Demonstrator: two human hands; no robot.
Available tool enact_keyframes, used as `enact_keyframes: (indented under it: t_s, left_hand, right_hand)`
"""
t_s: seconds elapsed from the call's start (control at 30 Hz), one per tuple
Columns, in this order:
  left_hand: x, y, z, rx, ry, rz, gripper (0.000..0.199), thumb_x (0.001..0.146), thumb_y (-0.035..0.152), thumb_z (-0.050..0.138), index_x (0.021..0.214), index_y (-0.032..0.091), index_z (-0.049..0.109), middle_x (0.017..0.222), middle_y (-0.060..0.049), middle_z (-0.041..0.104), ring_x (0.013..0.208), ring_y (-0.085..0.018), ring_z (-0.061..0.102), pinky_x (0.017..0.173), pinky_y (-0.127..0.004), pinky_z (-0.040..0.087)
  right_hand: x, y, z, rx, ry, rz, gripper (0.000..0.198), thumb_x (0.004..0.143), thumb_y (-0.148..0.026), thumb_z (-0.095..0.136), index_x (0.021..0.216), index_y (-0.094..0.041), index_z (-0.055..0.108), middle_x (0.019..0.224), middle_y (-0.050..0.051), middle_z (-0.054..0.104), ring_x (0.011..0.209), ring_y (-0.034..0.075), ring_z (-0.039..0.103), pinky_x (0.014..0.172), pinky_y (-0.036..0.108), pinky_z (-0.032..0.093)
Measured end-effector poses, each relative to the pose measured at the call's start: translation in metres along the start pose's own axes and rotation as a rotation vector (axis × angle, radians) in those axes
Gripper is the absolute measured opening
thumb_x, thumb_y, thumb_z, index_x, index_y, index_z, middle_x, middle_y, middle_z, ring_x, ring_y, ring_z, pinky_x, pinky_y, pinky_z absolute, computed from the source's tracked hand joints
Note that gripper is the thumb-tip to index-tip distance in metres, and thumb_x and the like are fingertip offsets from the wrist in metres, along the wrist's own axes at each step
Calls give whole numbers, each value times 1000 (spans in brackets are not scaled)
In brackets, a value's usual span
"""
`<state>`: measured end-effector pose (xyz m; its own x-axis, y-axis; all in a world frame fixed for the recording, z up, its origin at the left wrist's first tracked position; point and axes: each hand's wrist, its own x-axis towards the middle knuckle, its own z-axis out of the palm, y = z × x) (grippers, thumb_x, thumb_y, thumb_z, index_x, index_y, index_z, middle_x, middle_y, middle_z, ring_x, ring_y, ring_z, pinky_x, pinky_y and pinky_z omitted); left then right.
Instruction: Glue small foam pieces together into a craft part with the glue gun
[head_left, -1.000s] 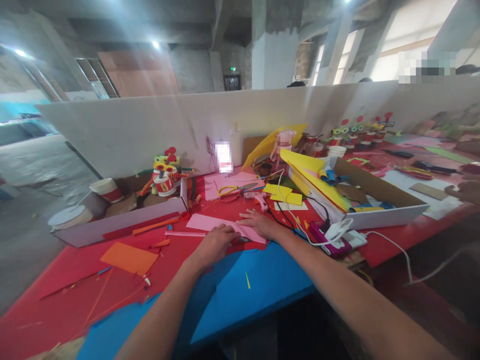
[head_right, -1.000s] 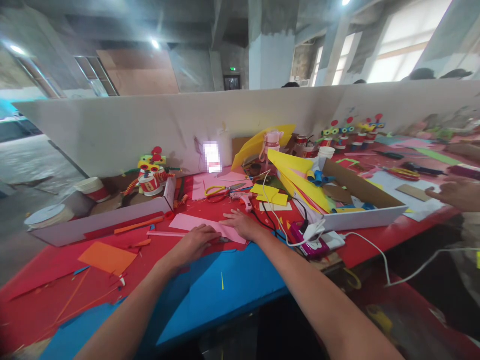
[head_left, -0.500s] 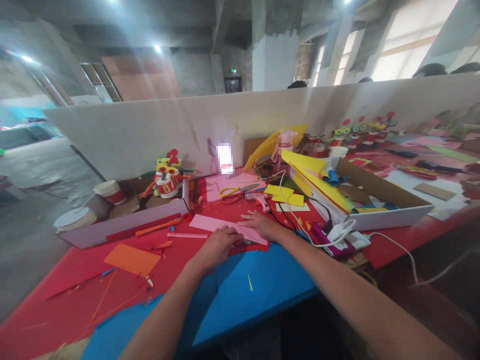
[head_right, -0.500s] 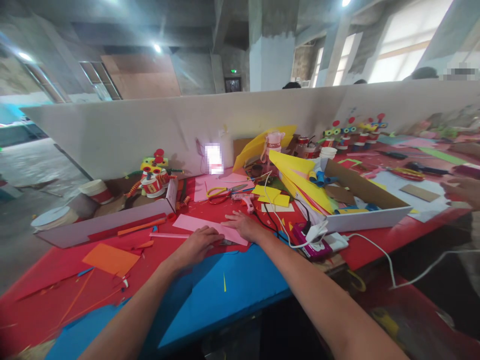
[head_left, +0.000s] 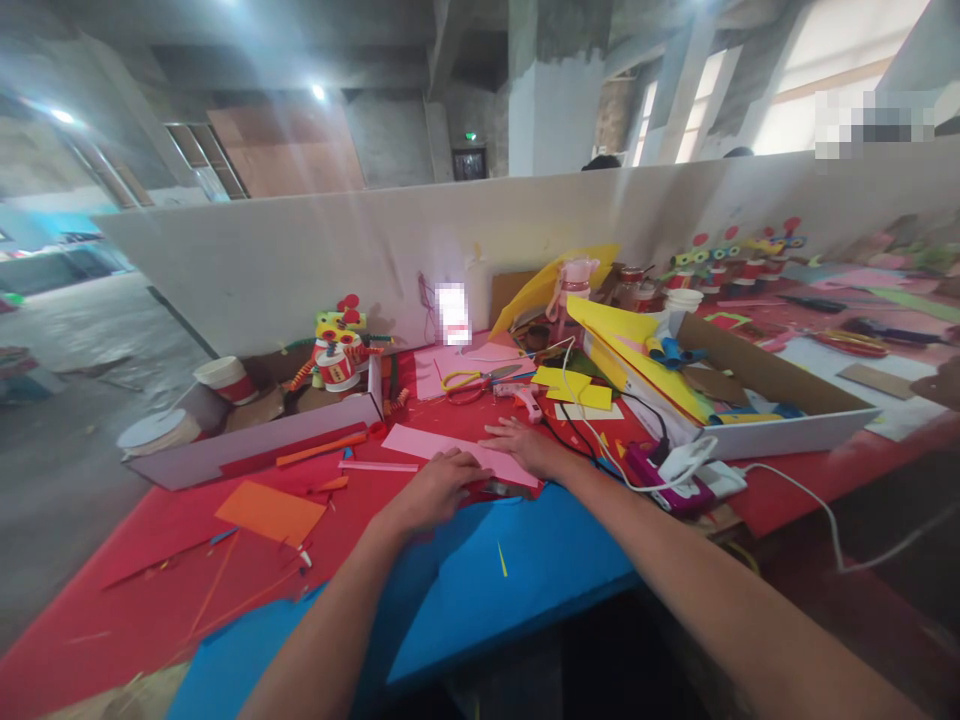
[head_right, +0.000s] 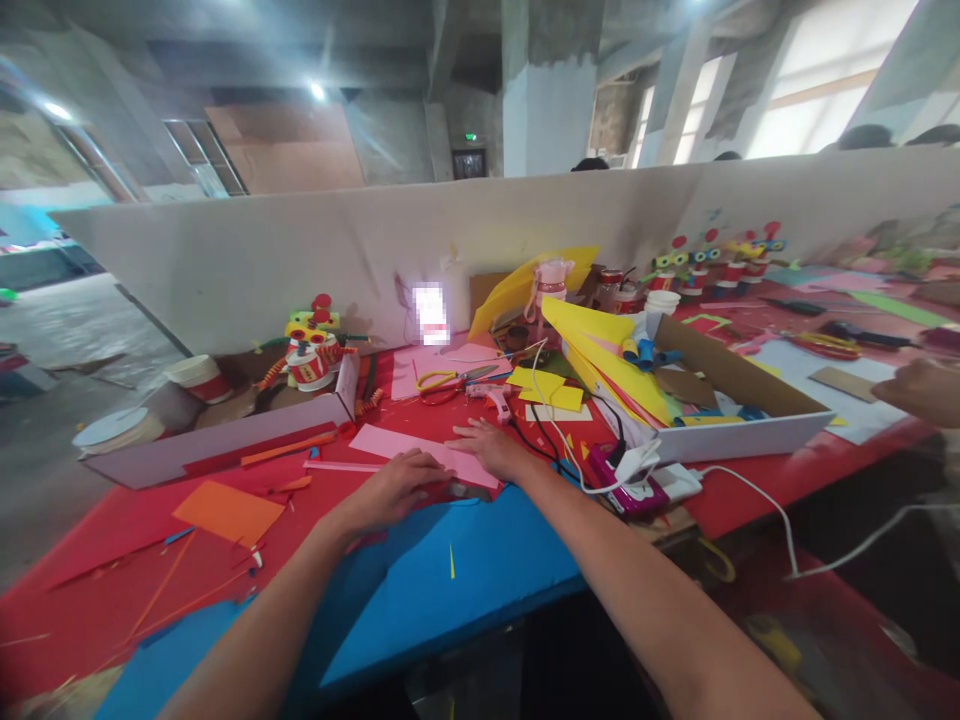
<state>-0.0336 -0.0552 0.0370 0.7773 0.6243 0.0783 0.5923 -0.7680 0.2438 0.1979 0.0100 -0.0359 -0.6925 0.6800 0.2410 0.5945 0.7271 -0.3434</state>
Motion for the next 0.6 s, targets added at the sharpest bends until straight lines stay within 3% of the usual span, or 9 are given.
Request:
enact_keyframes:
  t_s: [0.13,0.37,0.6]
  left_hand:
    - [-10,-11,-14,-103,63,-72,45,81,3,48,118,23,65,108,-8,63,101,-20,55,91,-34,45]
    - [-22,-10,-28,-144,-34,-94,51,75,0,49,116,24,66,109,-6,64,103,-19,56,92,-33,44]
    - [-35,-32,-28,-62,-55,-199,49,73,0,52,115,21,67,106,-8,64,102,-21,56,90,-34,45]
  right_hand:
    - [0,0,0,12,-5,-13,51,90,-6,38,134,-28,53,144,9,49,137,22,39,114,52,26]
    - [-1,-3,-5,8,-12,10,49,90,-8,39,133,-27,55,144,9,49,138,24,38,114,51,27]
    - [-1,-2,-3,23,-19,21,48,92,-10,37,133,-26,55,145,10,48,138,24,37,114,52,26]
